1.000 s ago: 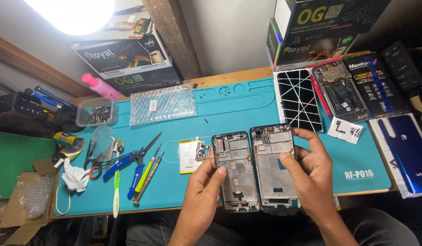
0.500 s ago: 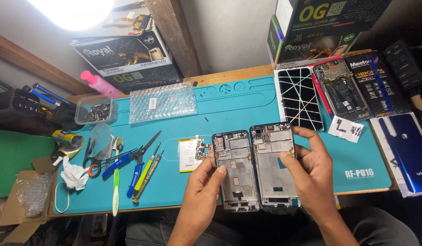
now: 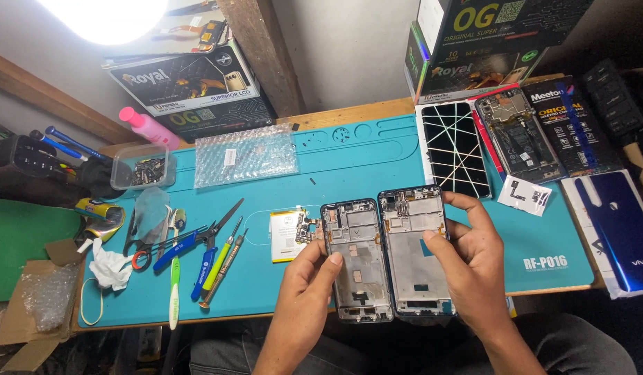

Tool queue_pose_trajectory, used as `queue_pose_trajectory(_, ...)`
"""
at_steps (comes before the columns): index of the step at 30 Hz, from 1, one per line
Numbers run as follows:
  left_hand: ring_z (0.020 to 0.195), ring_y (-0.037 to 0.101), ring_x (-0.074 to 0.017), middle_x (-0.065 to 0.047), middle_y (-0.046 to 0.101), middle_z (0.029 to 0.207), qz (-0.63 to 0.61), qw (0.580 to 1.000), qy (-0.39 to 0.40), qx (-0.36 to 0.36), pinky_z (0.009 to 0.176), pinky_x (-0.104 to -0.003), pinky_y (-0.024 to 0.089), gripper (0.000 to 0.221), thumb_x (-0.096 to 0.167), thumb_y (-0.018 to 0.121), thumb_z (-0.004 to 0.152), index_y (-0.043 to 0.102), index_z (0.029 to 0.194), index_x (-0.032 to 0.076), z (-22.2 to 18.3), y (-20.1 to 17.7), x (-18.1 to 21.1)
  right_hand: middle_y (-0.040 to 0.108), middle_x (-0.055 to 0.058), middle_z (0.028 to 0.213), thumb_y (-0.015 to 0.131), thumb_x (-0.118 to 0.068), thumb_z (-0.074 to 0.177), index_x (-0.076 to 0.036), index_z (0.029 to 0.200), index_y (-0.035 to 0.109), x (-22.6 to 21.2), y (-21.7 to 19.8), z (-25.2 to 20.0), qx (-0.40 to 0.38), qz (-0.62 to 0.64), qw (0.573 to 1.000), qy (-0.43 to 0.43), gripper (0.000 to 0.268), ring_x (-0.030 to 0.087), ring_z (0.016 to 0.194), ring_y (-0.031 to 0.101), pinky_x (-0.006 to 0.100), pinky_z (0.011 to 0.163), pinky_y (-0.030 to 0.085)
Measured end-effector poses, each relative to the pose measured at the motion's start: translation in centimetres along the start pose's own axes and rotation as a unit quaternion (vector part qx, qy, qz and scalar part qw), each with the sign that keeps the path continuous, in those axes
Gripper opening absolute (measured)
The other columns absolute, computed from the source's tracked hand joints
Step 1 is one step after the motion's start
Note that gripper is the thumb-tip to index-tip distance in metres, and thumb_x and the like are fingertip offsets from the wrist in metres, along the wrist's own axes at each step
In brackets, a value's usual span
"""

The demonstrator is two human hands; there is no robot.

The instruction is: Disassembling a mobile phone to access and remove the motherboard and battery for repair.

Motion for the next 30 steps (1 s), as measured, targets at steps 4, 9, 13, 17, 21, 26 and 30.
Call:
queue_pose_trajectory(4, 0.090, 0.061, -0.0102, 0.000, 0.078, 0.110, 0.014, 1.000, -0.001, 0.003, 0.071, -0.027, 0.048, 0.030, 0.025, 0.059, 0.106, 0.079, 0.123, 0.010, -0.15, -0.09, 0.17, 0.084, 0.019, 0.104, 0.065, -0.006, 0.094, -0.007, 0.143, 0.057, -0.24, 0.11, -0.09, -0.001, -0.003, 1.000, 0.000, 0.050, 0.018, 0.076, 0.073, 0.031, 0.074, 0.059)
queue_pose_trajectory(9, 0.093, 0.062, -0.0111, -0.001, 0.078, 0.112, 0.002, 1.000, 0.002, -0.003, 0.075, -0.028, 0.051, 0.031, 0.024, 0.058, 0.106, 0.079, 0.124, 0.009, -0.07, -0.01, 0.07, 0.083, 0.020, 0.102, 0.066, -0.006, 0.094, -0.006, 0.144, 0.057, 0.12, 0.02, 0.04, -0.003, 0.000, 1.000, -0.004, 0.051, 0.018, 0.076, 0.071, 0.030, 0.074, 0.058)
queue_pose_trajectory(13, 0.076, 0.053, -0.0087, 0.001, 0.080, 0.110, 0.019, 1.000, -0.020, 0.007, 0.060, -0.026, 0.040, 0.034, 0.025, 0.059, 0.105, 0.080, 0.128, 0.012, -0.10, -0.18, -0.16, 0.084, 0.020, 0.103, 0.067, -0.005, 0.093, -0.006, 0.142, 0.058, -0.04, 0.00, 0.00, -0.003, 0.000, 1.000, 0.000, 0.049, 0.017, 0.076, 0.071, 0.028, 0.074, 0.056)
queue_pose_trajectory(17, 0.103, 0.069, -0.0110, -0.001, 0.081, 0.120, -0.006, 1.000, -0.010, 0.001, 0.084, -0.028, 0.057, 0.036, 0.024, 0.059, 0.104, 0.079, 0.130, 0.009, -0.05, 0.01, 0.03, 0.086, 0.021, 0.107, 0.067, -0.006, 0.093, -0.007, 0.142, 0.058, -0.17, 0.09, -0.07, -0.013, -0.007, 1.000, 0.002, 0.051, 0.018, 0.077, 0.073, 0.029, 0.073, 0.057)
queue_pose_trajectory(21, 0.094, 0.062, -0.0116, -0.001, 0.077, 0.110, -0.002, 1.000, 0.005, -0.010, 0.079, -0.029, 0.051, 0.031, 0.022, 0.058, 0.106, 0.080, 0.123, 0.007, 0.00, 0.20, 0.10, 0.087, 0.019, 0.103, 0.069, -0.007, 0.092, -0.007, 0.142, 0.058, -0.38, 0.09, -0.12, -0.017, -0.011, 1.000, -0.007, 0.051, 0.016, 0.079, 0.074, 0.028, 0.072, 0.058)
queue_pose_trajectory(26, 0.099, 0.067, -0.0141, -0.003, 0.078, 0.111, 0.002, 1.000, -0.005, -0.007, 0.084, -0.031, 0.057, 0.030, 0.022, 0.057, 0.107, 0.079, 0.120, 0.006, 0.00, 0.34, 0.07, 0.088, 0.019, 0.110, 0.068, -0.007, 0.092, -0.007, 0.140, 0.058, -0.58, 0.09, -0.10, -0.023, 0.001, 1.000, -0.001, 0.049, 0.018, 0.080, 0.077, 0.030, 0.074, 0.061)
queue_pose_trajectory(30, 0.104, 0.070, -0.0142, -0.005, 0.081, 0.115, -0.007, 1.000, -0.018, 0.010, 0.086, -0.032, 0.060, 0.031, 0.021, 0.057, 0.106, 0.078, 0.122, 0.006, -0.08, 0.04, 0.20, 0.087, 0.020, 0.112, 0.068, -0.006, 0.092, -0.007, 0.140, 0.058, -0.65, 0.09, -0.10, -0.024, 0.010, 1.000, -0.001, 0.049, 0.019, 0.082, 0.077, 0.030, 0.074, 0.061)
Point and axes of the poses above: each hand's wrist, its own z-axis towards the middle knuckle, its own y-axis out of the palm, x = y × z, the point moved 10 cm from there along z, towards the middle knuckle
